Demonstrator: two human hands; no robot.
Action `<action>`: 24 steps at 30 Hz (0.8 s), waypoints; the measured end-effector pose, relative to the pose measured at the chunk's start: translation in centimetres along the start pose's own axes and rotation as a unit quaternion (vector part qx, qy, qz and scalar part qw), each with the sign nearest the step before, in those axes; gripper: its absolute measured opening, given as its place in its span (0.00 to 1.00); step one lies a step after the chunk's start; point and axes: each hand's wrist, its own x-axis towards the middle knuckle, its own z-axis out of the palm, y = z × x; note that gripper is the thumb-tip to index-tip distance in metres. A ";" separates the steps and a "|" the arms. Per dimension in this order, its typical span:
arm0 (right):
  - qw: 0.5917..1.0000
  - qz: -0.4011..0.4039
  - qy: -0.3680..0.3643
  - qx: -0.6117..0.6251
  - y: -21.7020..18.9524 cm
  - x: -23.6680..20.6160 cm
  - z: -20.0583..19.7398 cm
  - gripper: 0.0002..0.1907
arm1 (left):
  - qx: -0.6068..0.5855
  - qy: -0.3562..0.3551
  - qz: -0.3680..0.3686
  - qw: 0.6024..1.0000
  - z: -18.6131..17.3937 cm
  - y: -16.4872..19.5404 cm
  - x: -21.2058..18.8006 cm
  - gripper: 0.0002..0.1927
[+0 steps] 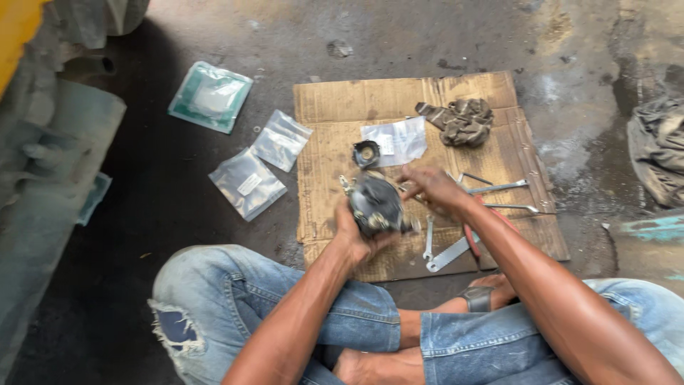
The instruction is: The person sits on the floor and assembles a mechanical component, likely a carburetor, using various tools. They use a screwdriver to tighten screws, a wrench to adjust fittings, and pliers to manipulate small parts. The person also handles small plastic bags containing new parts and a rag for cleaning.
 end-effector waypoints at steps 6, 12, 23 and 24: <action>0.963 -0.101 0.058 -0.244 3.0 -1.8 0.7 0.30 | 0.185 0.012 -0.082 0.979 0.6 -1.1 -0.4 0.44; 0.962 -0.031 0.055 -0.265 3.8 -1.2 1.3 0.28 | 0.503 0.216 0.070 0.834 1.4 2.7 -4.1 0.41; 0.949 -0.070 0.106 -0.289 1.0 1.0 -1.9 0.19 | 0.514 0.148 0.322 0.781 1.4 5.9 -3.9 0.22; 0.941 -0.061 0.129 -0.305 -0.1 1.6 -2.3 0.19 | 0.508 0.129 0.330 0.785 1.4 6.0 -3.7 0.21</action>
